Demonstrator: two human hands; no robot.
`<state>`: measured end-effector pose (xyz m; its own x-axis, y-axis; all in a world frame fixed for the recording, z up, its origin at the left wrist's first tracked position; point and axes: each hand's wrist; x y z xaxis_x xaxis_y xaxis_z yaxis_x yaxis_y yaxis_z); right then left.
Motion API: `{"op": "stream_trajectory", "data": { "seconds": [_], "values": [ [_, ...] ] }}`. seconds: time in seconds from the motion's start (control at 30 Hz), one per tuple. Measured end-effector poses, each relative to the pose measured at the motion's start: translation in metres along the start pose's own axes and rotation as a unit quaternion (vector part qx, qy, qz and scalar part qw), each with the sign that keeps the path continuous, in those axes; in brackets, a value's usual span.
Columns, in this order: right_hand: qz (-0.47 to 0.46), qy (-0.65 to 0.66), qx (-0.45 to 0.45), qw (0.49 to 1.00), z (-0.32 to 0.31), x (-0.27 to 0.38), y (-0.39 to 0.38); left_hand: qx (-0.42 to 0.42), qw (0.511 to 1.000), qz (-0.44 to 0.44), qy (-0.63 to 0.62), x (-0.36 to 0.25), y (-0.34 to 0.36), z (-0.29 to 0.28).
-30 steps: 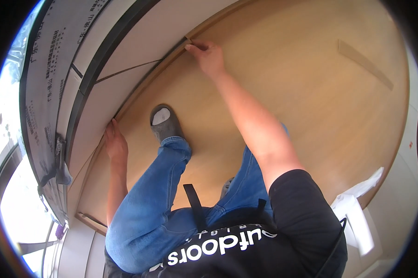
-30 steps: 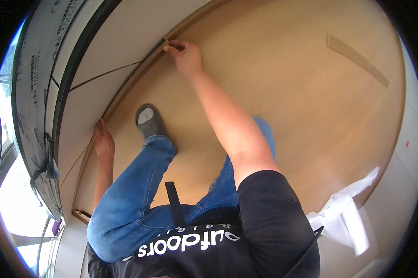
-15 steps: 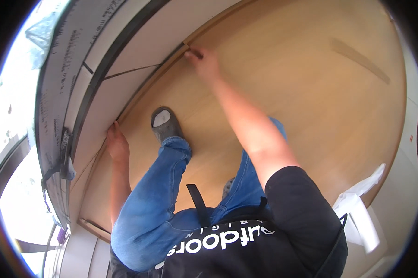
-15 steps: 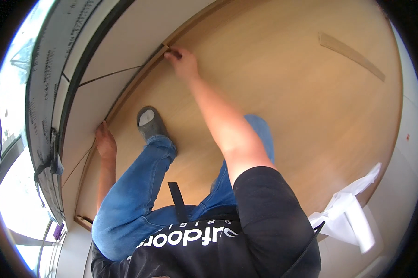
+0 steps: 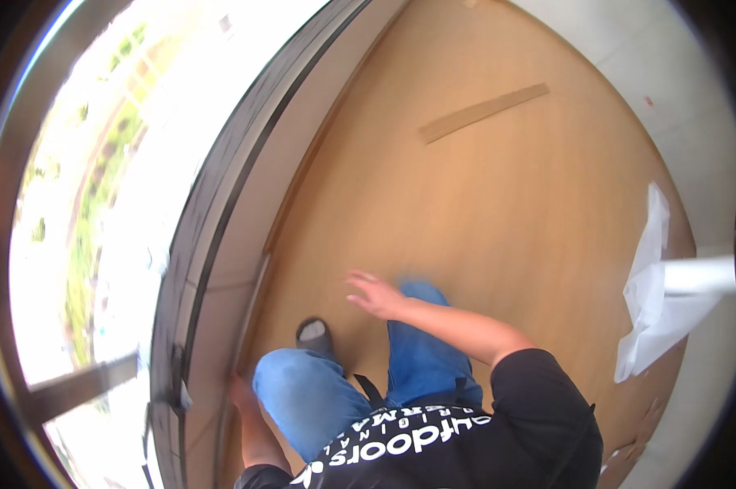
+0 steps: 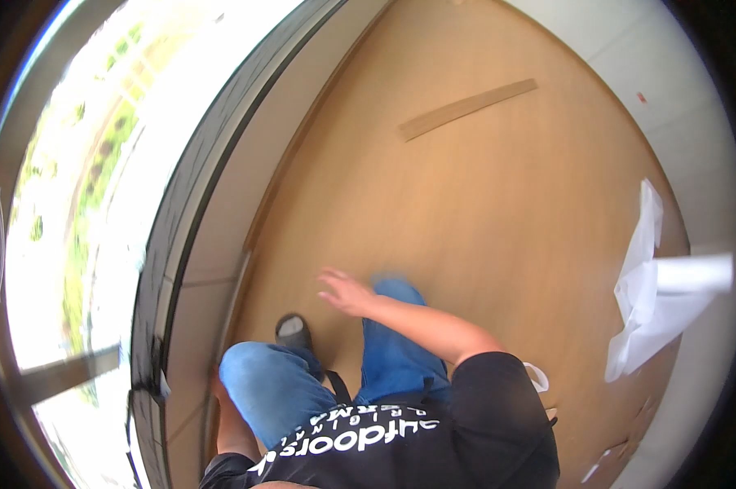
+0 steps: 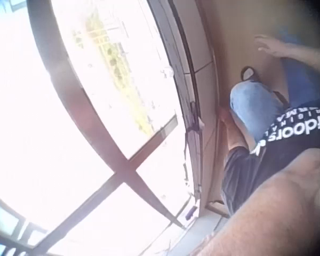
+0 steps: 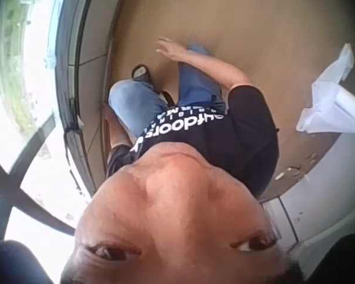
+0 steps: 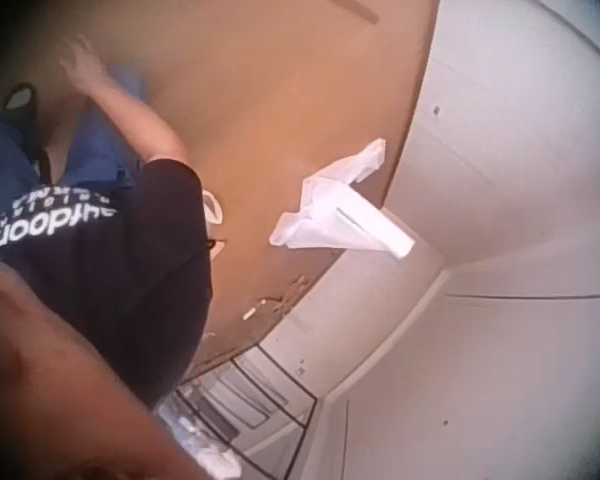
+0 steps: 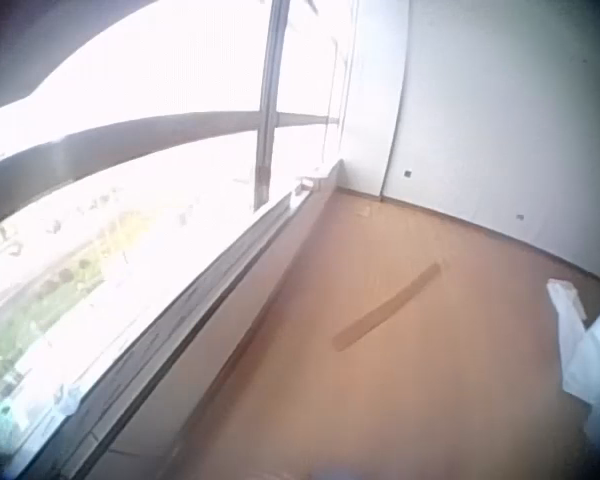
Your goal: The person installs wooden floor trim by hand along the base of a wall using a pneumatic nail gun and a hammer, and checking the alignment with a square ruler.
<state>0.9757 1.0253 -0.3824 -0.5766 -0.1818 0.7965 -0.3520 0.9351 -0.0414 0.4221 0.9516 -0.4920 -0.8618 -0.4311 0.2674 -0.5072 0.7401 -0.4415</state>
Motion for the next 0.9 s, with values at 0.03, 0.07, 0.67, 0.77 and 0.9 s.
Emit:
{"op": "stream_trajectory", "data": {
  "seconds": [0.03, 0.07, 0.67, 0.77, 0.9],
  "values": [
    [0.08, -0.06, -0.009, 0.995, -0.035, -0.008, -0.03, 0.002, 0.999, 0.04, 0.027, -0.016, -0.023, 0.008],
    [0.141, -0.098, -0.03, 0.985, -0.06, 0.0, -0.043, 0.024, 0.999, 0.023, 0.012, -0.013, -0.013, -0.014],
    [0.452, 0.158, -0.018, 0.877, -0.102, 0.379, -0.43, 0.066, 0.826, 0.542, -0.142, -0.306, -0.382, -0.557],
    [0.462, 0.258, -0.181, 0.829, -0.132, 0.429, -0.467, 0.06, 0.764, 0.623, -0.157, -0.337, -0.432, -0.607],
    [0.339, 0.29, -0.627, 0.638, -0.25, 0.555, -0.537, 0.052, 0.72, 0.683, -0.111, -0.349, -0.541, -0.628]
  ]
}}
Point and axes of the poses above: each hand's wrist, its own y-axis towards the middle knuckle, its own z-axis out of the palm, x = y × z, and after that the axes turned 10 degrees about -z, right-handed
